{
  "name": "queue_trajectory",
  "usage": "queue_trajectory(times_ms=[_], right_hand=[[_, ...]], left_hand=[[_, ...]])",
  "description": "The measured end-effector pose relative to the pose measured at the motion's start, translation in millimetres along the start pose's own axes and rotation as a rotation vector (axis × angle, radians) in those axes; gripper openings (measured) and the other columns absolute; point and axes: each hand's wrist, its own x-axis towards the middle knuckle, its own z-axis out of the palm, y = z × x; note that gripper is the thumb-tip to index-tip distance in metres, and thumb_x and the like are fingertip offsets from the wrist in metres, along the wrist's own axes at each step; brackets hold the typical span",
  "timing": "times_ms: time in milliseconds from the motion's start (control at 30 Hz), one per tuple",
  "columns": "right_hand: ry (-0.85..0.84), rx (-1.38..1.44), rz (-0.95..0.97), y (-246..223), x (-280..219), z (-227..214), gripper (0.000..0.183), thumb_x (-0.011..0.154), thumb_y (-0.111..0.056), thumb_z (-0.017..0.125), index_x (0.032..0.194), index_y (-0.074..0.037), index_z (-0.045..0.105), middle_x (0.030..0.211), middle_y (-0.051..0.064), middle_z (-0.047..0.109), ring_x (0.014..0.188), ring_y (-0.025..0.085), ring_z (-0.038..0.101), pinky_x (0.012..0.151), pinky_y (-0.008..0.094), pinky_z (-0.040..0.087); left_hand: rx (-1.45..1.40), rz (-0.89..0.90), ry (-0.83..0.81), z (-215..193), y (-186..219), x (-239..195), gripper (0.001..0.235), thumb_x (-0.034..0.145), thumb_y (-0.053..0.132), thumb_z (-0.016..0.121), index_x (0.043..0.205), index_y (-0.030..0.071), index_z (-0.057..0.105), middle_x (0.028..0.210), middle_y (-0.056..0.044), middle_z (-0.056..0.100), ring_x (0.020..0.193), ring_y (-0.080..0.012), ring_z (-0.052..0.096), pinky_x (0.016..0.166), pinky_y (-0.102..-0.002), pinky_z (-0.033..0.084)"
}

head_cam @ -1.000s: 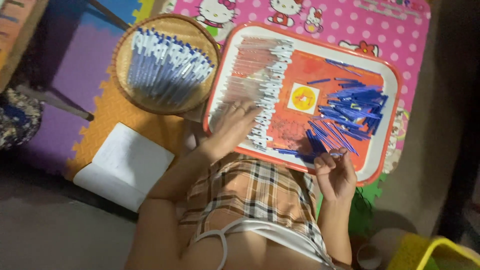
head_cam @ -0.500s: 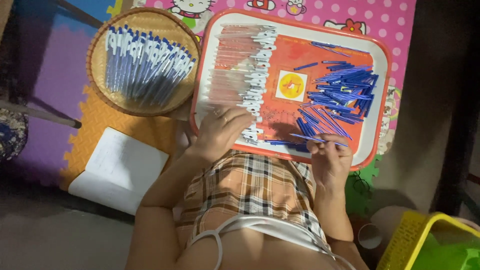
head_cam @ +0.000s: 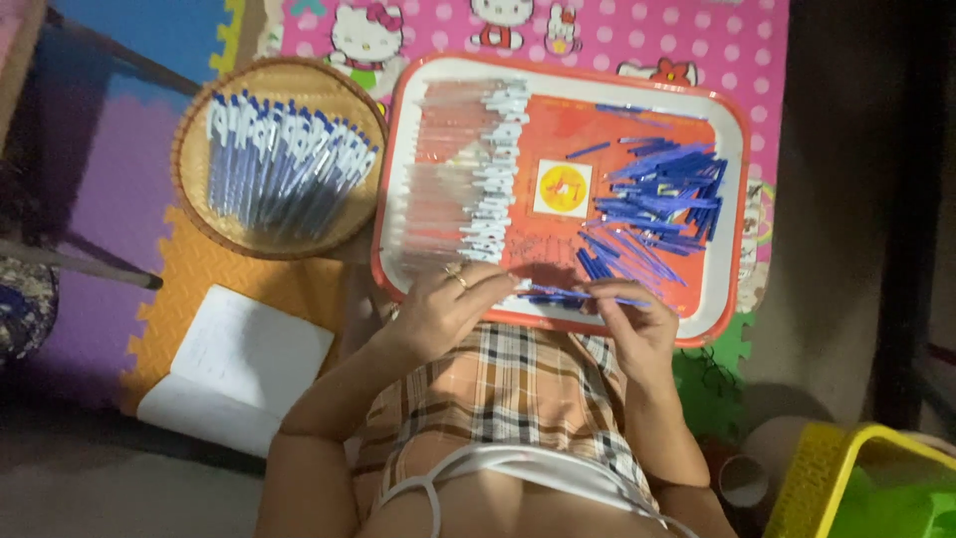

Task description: The person assembles blue pens by inserting blue ink cartridges into clear plastic barrels. They pick up a barrel and a cartridge from a tray, insert the cartridge into the barrel, and place the assembled pen into a woven basket. The task is performed repeatedly by hand.

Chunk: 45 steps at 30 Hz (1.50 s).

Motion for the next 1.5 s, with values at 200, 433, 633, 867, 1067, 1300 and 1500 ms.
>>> queue_trajectory(times_ms=[200, 433, 633, 867, 1067, 1300, 1500], right_hand=[[-0.234, -0.129, 0.013, -36, 20, 1, 0.013, 0.096, 0.000, 0.071, 0.105, 0.005, 0.078, 0.101, 0.021, 0.081, 0.094, 0.022, 0.076, 0.082, 0.038, 0.062], [-0.277, -0.121, -0.021, -25, 17, 15, 0.039, 0.090, 0.006, 0.073, 0.129, 0.004, 0.064, 0.093, 0.016, 0.080, 0.091, 0.026, 0.079, 0.087, 0.043, 0.061], [-0.115, -0.379, -0.144, -1, 7, 36, 0.060, 0.090, 0.006, 0.077, 0.146, 0.004, 0.058, 0.098, 0.019, 0.080, 0.096, 0.034, 0.079, 0.089, 0.047, 0.060], [-0.225, -0.709, -0.353, 71, -36, 39, 0.046, 0.101, 0.000, 0.055, 0.147, 0.002, 0.063, 0.125, 0.022, 0.075, 0.110, 0.040, 0.073, 0.095, 0.048, 0.057], [-0.161, -0.592, -0.165, -1, -2, 35, 0.047, 0.098, -0.002, 0.067, 0.145, 0.002, 0.063, 0.127, 0.025, 0.072, 0.116, 0.046, 0.071, 0.098, 0.055, 0.056], [-0.215, -1.093, -0.053, -3, 14, -62, 0.021, 0.095, -0.015, 0.081, 0.115, -0.014, 0.077, 0.103, 0.007, 0.075, 0.095, 0.035, 0.074, 0.085, 0.047, 0.058], [-0.234, -1.255, -0.047, -1, 15, -65, 0.024, 0.088, -0.012, 0.083, 0.110, -0.016, 0.075, 0.093, 0.005, 0.072, 0.090, 0.032, 0.074, 0.083, 0.046, 0.058]], left_hand=[[-0.425, -0.310, -0.267, 7, 7, -20, 0.017, 0.103, 0.000, 0.064, 0.119, -0.001, 0.071, 0.104, -0.020, 0.072, 0.089, -0.0387, 0.077, 0.072, -0.042, 0.064], [-1.055, -0.837, -0.314, 39, 10, -45, 0.037, 0.101, 0.004, 0.070, 0.136, -0.003, 0.063, 0.115, -0.021, 0.068, 0.094, -0.0190, 0.068, 0.081, -0.035, 0.066], [-1.119, -0.861, -0.151, 84, -21, -84, 0.038, 0.098, 0.000, 0.072, 0.135, -0.007, 0.064, 0.101, -0.020, 0.073, 0.076, -0.0228, 0.077, 0.066, -0.035, 0.068], [-1.116, -0.803, -0.094, 92, -32, -109, 0.040, 0.103, 0.001, 0.063, 0.140, -0.009, 0.055, 0.098, -0.025, 0.074, 0.072, -0.0265, 0.077, 0.062, -0.039, 0.069], [-1.147, -0.764, -0.111, 87, -30, -98, 0.039, 0.109, 0.005, 0.051, 0.145, -0.009, 0.047, 0.108, -0.026, 0.073, 0.072, -0.0254, 0.075, 0.059, -0.036, 0.067], [-1.166, -0.733, -0.057, 79, -36, -91, 0.038, 0.111, 0.009, 0.046, 0.146, -0.008, 0.046, 0.101, -0.024, 0.072, 0.059, -0.0150, 0.064, 0.046, -0.022, 0.053], [-1.074, -0.715, -0.076, 75, -30, -81, 0.047, 0.102, -0.003, 0.057, 0.148, -0.004, 0.046, 0.098, -0.023, 0.073, 0.056, -0.0125, 0.060, 0.048, -0.020, 0.051]])
